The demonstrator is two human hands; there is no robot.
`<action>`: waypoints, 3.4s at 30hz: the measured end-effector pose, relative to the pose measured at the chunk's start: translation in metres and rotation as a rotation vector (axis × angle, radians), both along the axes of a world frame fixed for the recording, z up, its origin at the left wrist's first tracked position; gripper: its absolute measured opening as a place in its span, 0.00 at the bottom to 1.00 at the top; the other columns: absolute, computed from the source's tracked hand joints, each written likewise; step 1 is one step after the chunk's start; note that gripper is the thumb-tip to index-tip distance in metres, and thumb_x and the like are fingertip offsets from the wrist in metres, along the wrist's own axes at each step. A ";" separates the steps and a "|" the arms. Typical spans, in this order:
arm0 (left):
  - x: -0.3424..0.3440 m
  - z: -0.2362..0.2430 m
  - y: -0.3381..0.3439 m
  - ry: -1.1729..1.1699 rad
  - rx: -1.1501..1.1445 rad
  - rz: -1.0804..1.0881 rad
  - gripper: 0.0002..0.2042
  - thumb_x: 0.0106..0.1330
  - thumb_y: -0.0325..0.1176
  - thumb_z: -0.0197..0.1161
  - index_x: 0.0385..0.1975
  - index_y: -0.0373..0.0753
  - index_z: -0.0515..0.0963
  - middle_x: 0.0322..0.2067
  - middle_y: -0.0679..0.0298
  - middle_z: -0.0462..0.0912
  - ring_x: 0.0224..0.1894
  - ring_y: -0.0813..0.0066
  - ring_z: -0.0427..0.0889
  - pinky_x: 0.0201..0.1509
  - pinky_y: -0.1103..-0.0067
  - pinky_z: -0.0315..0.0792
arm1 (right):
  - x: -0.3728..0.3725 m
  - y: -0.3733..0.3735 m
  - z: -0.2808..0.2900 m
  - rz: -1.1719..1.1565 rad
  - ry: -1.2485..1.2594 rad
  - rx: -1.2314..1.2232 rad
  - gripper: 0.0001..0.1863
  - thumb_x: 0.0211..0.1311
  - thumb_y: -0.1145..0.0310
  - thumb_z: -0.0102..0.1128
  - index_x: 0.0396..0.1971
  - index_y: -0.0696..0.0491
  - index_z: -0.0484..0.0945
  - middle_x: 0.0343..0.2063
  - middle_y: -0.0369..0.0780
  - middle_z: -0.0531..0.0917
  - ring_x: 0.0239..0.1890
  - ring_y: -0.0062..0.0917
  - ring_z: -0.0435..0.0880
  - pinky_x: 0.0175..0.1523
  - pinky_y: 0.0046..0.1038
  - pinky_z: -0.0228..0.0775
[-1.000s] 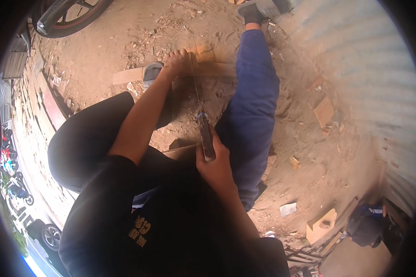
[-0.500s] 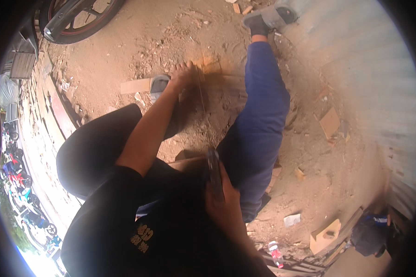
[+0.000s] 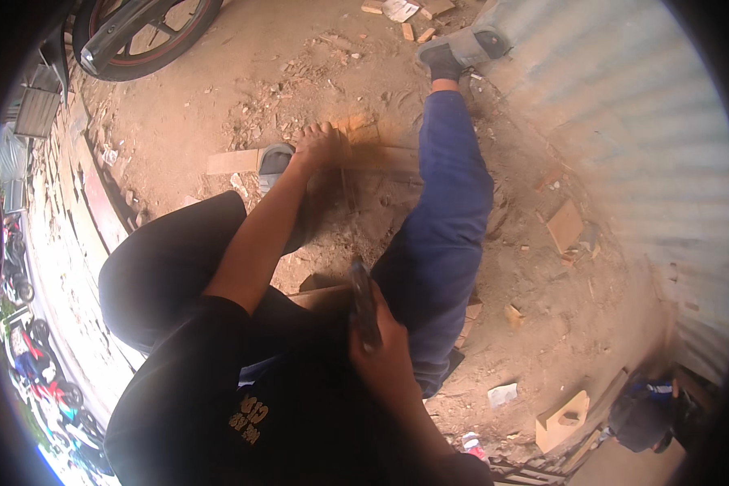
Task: The person squats on the ground and uses a hand saw to cut a small piece of wood held between their feet. They repeatedly saw back and forth to make a cut through the wood.
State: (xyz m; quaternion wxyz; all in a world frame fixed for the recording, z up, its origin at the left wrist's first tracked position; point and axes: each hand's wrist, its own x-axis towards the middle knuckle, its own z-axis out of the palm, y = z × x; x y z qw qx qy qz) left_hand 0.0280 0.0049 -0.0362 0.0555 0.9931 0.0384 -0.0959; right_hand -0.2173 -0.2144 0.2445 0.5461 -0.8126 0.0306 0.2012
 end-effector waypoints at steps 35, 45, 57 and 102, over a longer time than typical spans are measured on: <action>-0.006 0.000 -0.002 0.047 0.010 -0.015 0.23 0.66 0.48 0.48 0.49 0.33 0.68 0.47 0.44 0.75 0.53 0.49 0.74 0.57 0.59 0.61 | 0.006 0.004 -0.003 -0.035 0.146 0.080 0.26 0.61 0.76 0.55 0.60 0.63 0.65 0.50 0.52 0.79 0.56 0.36 0.78 0.61 0.29 0.65; 0.003 0.002 0.003 0.103 0.064 -0.027 0.23 0.67 0.49 0.48 0.51 0.36 0.68 0.49 0.46 0.74 0.53 0.48 0.74 0.57 0.60 0.62 | 0.018 -0.003 0.012 0.136 0.313 0.059 0.34 0.61 0.70 0.59 0.65 0.63 0.57 0.29 0.53 0.82 0.35 0.33 0.87 0.41 0.29 0.74; -0.009 -0.024 0.011 0.032 0.005 -0.045 0.20 0.67 0.46 0.48 0.49 0.36 0.69 0.49 0.45 0.74 0.53 0.48 0.73 0.56 0.57 0.61 | 0.011 0.002 -0.023 -0.003 -0.123 0.079 0.29 0.64 0.72 0.56 0.63 0.63 0.62 0.28 0.49 0.82 0.29 0.20 0.80 0.38 0.24 0.72; 0.032 0.005 0.025 0.556 -0.012 -0.151 0.43 0.53 0.42 0.67 0.69 0.43 0.53 0.73 0.55 0.45 0.74 0.48 0.42 0.71 0.47 0.46 | -0.002 -0.029 0.002 -0.141 -0.010 0.144 0.25 0.62 0.75 0.58 0.59 0.66 0.67 0.47 0.52 0.81 0.50 0.32 0.82 0.56 0.24 0.69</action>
